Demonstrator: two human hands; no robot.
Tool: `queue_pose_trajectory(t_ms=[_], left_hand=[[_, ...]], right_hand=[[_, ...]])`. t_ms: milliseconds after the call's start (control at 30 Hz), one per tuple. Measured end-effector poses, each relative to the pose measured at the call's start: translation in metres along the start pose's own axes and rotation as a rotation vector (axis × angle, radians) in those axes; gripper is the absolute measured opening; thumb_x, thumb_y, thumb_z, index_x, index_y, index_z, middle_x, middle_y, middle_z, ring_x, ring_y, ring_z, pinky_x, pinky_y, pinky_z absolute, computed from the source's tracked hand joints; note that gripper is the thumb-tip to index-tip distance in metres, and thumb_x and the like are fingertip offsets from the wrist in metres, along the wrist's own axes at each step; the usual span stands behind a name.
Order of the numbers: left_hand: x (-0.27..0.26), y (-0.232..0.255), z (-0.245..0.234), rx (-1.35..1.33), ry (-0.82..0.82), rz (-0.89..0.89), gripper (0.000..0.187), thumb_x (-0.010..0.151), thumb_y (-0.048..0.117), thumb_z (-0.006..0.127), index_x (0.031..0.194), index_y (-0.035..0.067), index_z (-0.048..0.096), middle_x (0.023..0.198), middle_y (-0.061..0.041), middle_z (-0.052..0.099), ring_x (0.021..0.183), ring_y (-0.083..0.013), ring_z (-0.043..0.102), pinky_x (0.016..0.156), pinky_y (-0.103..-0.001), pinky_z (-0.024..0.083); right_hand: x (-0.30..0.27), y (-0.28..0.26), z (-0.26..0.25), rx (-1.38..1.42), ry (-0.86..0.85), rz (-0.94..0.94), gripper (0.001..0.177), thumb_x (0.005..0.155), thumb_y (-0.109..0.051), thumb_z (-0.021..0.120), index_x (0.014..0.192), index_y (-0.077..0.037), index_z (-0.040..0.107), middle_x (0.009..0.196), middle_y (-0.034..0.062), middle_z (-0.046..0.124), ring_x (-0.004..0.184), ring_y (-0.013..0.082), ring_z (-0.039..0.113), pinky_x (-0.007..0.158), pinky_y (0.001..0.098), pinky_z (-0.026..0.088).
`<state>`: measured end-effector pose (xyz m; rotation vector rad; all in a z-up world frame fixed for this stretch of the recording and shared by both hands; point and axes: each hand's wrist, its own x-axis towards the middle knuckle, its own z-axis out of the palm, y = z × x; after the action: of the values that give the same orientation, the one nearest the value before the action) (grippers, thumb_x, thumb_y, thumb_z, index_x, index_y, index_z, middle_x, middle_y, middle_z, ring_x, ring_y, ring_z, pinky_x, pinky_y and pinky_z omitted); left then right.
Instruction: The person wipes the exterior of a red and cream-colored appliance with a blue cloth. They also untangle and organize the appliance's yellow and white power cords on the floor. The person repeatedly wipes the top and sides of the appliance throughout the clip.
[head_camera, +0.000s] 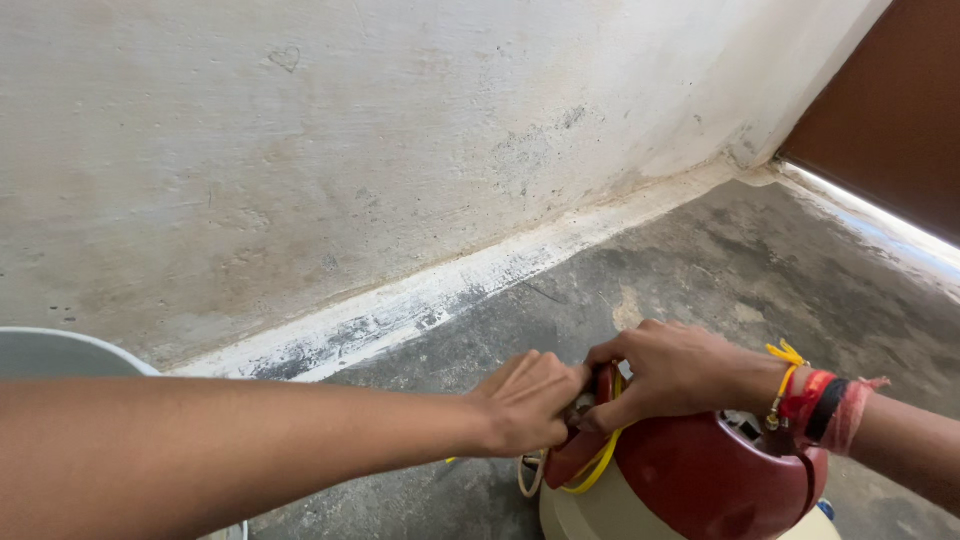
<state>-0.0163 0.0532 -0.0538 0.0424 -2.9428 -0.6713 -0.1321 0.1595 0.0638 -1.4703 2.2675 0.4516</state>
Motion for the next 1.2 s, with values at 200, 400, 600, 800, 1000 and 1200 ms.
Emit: queue_pose_trajectory(t_ms=[200,400,600,800,1000,1200], left_hand=[[0.001,0.002,0.002,0.139,0.03,0.022,0.01,0.081,0.007,0.06,0.08,-0.002,0.062,0.062,-0.011,0.064,0.047,-0.0208,0.06,0.045,-0.037,0.052],[-0.006,0.013,0.011,0.08,0.094,-0.026,0.007,0.077,0.004,0.06,0.075,0.002,0.067,0.065,-0.008,0.065,0.047,-0.0182,0.059,0.043,-0.032,0.051],[-0.003,0.008,0.009,0.122,0.062,-0.012,0.008,0.081,0.008,0.063,0.081,-0.001,0.064,0.065,-0.008,0.066,0.046,-0.0175,0.058,0.041,-0.032,0.05],[0.005,-0.008,0.009,0.126,0.068,0.118,0.008,0.076,0.009,0.065,0.079,0.001,0.062,0.058,-0.006,0.062,0.041,-0.0156,0.051,0.038,-0.03,0.043],[-0.001,0.006,0.023,0.083,0.09,-0.022,0.012,0.084,0.007,0.058,0.076,0.002,0.065,0.059,-0.004,0.058,0.044,-0.0154,0.047,0.038,-0.032,0.041],[0.004,-0.009,0.007,0.118,0.079,0.081,0.007,0.076,0.008,0.061,0.077,0.002,0.062,0.056,-0.006,0.058,0.041,-0.0156,0.052,0.035,-0.031,0.042]], right_hand=[[0.0,0.001,0.005,0.002,0.09,-0.033,0.059,0.062,-0.063,0.078,0.11,-0.03,0.081,0.077,-0.0011,0.08,0.066,0.0184,0.075,0.065,0.0332,0.056],[0.0,0.001,0.006,-0.003,0.117,0.005,0.057,0.06,-0.059,0.078,0.11,-0.031,0.08,0.077,-0.0002,0.08,0.066,0.0188,0.075,0.065,0.0327,0.059],[-0.001,0.001,0.005,0.006,0.121,0.014,0.052,0.062,-0.057,0.076,0.106,-0.031,0.082,0.075,-0.0001,0.08,0.065,0.0199,0.075,0.064,0.0336,0.059],[0.007,0.005,0.01,-0.02,0.142,0.005,0.061,0.058,-0.062,0.081,0.112,-0.032,0.081,0.078,-0.0025,0.08,0.067,0.0179,0.075,0.066,0.0332,0.059],[0.009,0.007,0.012,0.006,0.124,0.017,0.052,0.062,-0.053,0.078,0.108,-0.03,0.082,0.072,0.0007,0.08,0.059,0.0184,0.074,0.057,0.0324,0.058],[0.01,0.007,0.012,-0.017,0.105,0.028,0.05,0.065,-0.057,0.079,0.106,-0.029,0.081,0.069,0.0039,0.079,0.056,0.019,0.071,0.054,0.0314,0.054]])
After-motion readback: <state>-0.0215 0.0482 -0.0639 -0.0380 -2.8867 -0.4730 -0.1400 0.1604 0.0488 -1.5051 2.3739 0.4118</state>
